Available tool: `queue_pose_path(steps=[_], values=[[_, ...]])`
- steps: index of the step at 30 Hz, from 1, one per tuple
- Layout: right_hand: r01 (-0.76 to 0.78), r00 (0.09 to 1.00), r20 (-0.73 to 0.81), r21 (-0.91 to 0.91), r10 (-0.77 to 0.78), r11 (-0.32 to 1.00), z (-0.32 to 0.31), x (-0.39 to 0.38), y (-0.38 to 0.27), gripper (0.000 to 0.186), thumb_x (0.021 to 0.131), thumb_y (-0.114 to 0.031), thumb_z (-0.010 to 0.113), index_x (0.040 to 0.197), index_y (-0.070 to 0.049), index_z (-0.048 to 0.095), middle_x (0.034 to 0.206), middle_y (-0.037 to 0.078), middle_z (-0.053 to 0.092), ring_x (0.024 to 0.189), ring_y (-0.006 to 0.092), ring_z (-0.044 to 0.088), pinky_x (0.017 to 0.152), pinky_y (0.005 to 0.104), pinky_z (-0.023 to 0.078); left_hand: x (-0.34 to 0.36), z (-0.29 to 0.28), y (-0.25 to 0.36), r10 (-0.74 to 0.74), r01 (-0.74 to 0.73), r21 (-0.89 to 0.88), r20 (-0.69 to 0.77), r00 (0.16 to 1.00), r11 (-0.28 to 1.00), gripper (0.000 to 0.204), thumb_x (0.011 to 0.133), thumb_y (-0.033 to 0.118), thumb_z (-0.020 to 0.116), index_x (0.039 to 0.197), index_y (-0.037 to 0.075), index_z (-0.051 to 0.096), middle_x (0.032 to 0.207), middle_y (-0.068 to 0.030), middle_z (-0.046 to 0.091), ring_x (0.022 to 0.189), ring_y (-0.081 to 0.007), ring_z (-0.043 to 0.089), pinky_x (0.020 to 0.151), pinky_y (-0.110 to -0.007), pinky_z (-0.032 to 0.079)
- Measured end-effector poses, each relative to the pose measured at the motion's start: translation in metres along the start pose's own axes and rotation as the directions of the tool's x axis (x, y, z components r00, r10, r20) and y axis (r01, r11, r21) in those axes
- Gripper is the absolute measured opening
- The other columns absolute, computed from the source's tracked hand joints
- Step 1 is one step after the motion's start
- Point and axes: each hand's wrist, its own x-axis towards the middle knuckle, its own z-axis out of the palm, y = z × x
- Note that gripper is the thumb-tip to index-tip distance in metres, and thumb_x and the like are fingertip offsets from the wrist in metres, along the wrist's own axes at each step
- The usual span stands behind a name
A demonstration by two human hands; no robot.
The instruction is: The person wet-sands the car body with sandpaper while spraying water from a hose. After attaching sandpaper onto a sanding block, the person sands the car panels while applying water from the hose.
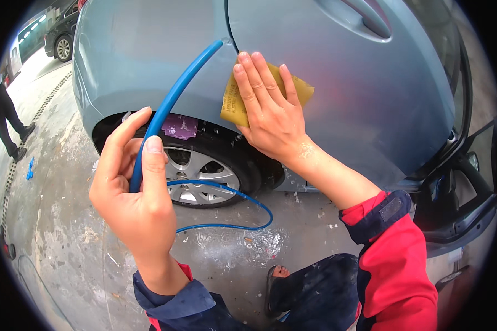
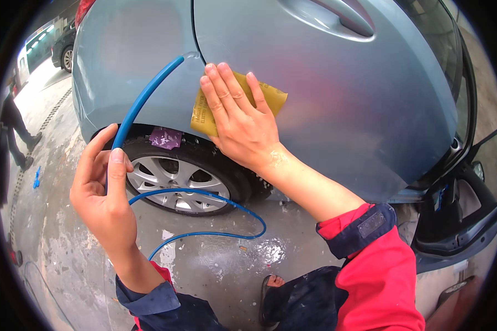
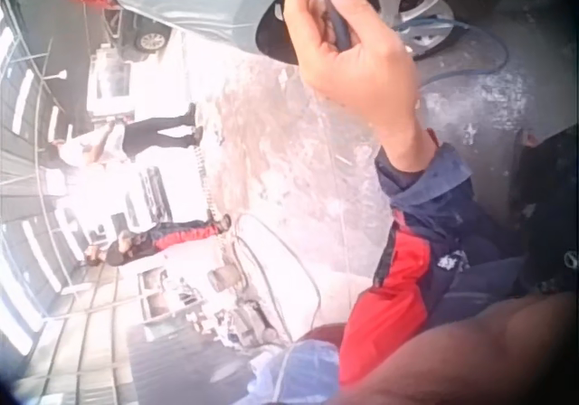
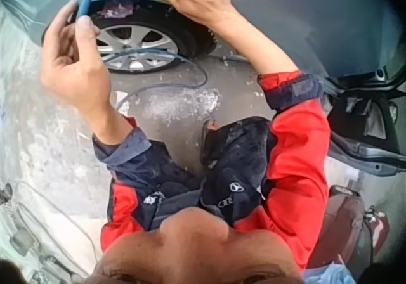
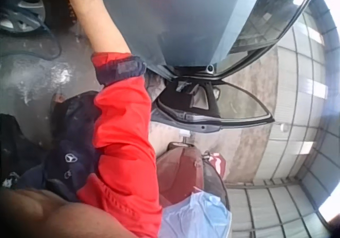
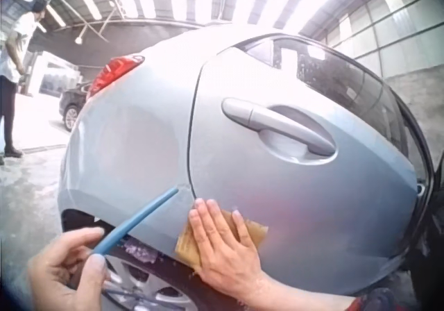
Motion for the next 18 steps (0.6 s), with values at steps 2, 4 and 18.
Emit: queue_pose_path(steps=[2,4,18], values=[[-0.012,0.997,-0.081,0.026,0.014,1.000,0.001,-0.001,0.001,0.089,0.085,-0.033,0.077,0.163,-0.004,0.045,0.171,0.011,0.044,0.161,0.0260,0.037,0.133,0.0529,0.017,0.000,-0.002,0.001,-0.016,0.016,-0.049,0.002,1.000,0.999,0.027,0.101,0.001,0.069,0.127,0.000,0.074,0.084,-0.0004,0.066,0.072,-0.0032,0.055,0.063,-0.018,0.039],[0.027,0.977,-0.209,-0.117,-0.052,0.993,0.003,-0.004,0.003,0.091,0.083,-0.035,0.080,0.162,-0.004,0.045,0.173,0.010,0.041,0.162,0.0246,0.034,0.133,0.0530,0.017,-0.001,-0.005,0.001,0.001,0.000,-0.037,0.014,1.000,0.999,0.028,0.100,0.001,0.070,0.127,0.000,0.074,0.084,-0.0002,0.065,0.072,-0.0030,0.056,0.064,-0.017,0.040],[0.027,0.991,-0.127,-0.107,-0.040,0.994,0.002,-0.027,0.017,0.101,0.079,-0.040,0.086,0.164,-0.007,0.044,0.173,0.011,0.040,0.163,0.0266,0.033,0.134,0.0547,0.011,0.001,-0.013,-0.001,0.012,-0.011,-0.018,0.036,0.999,1.000,0.028,0.098,0.000,0.070,0.126,0.000,0.074,0.081,0.0005,0.063,0.070,-0.0028,0.054,0.061,-0.018,0.037]])
